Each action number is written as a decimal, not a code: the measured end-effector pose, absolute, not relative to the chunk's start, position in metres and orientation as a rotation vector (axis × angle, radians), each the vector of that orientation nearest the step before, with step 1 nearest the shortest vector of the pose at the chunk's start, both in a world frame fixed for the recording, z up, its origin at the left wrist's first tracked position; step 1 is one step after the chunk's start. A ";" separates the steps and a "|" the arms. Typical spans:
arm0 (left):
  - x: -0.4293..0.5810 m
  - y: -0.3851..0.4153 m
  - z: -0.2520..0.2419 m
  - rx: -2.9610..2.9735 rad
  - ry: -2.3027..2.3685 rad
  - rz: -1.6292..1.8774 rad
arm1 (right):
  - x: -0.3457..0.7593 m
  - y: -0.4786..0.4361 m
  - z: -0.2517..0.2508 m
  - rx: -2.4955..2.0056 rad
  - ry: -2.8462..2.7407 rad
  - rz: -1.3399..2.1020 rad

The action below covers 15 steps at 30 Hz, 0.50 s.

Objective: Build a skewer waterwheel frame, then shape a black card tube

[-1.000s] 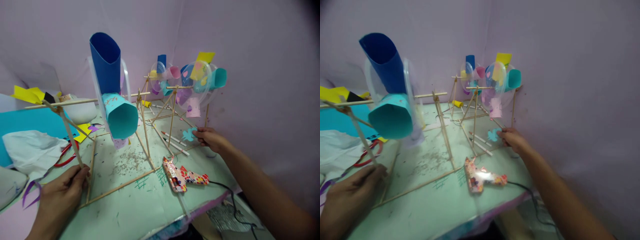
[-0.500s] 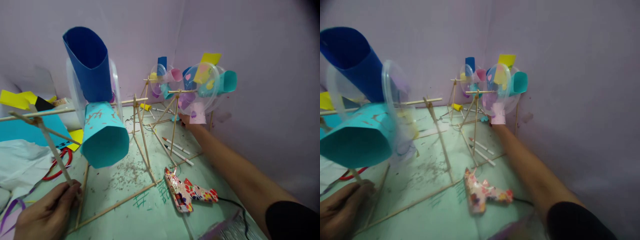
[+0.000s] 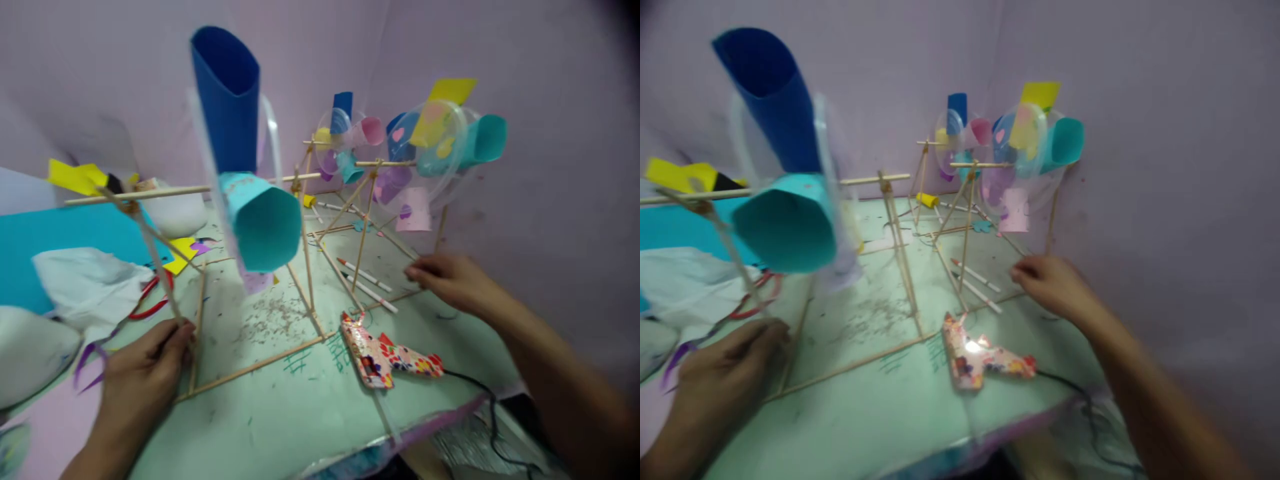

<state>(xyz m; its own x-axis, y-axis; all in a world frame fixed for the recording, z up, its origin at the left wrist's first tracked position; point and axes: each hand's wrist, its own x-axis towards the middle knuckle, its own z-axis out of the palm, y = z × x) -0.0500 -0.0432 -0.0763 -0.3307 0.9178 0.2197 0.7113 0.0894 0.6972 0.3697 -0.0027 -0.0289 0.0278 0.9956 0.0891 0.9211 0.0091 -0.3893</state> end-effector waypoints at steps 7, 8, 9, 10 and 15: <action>-0.045 -0.048 -0.074 1.723 1.948 1.100 | 0.335 -0.100 -0.069 -1.555 -2.336 0.343; -0.045 -0.048 -0.074 1.716 1.942 1.108 | 0.330 -0.101 -0.075 -1.559 -2.344 0.307; -0.045 -0.048 -0.074 1.711 1.933 1.116 | 0.325 -0.100 -0.081 -1.582 -2.341 0.275; -0.046 -0.047 -0.075 1.708 1.925 1.122 | 0.321 -0.099 -0.085 -1.606 -2.342 0.254; -0.049 -0.045 -0.079 1.702 1.895 1.127 | 0.312 -0.091 -0.089 -1.712 -2.263 0.259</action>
<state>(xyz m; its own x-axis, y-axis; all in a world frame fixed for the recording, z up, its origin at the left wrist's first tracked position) -0.0492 -0.0452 -0.0793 -0.2139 0.9466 0.2413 0.6642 -0.0402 0.7465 0.3121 -0.0914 -0.0895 -0.2510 0.9602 0.1221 0.9078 0.2773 -0.3147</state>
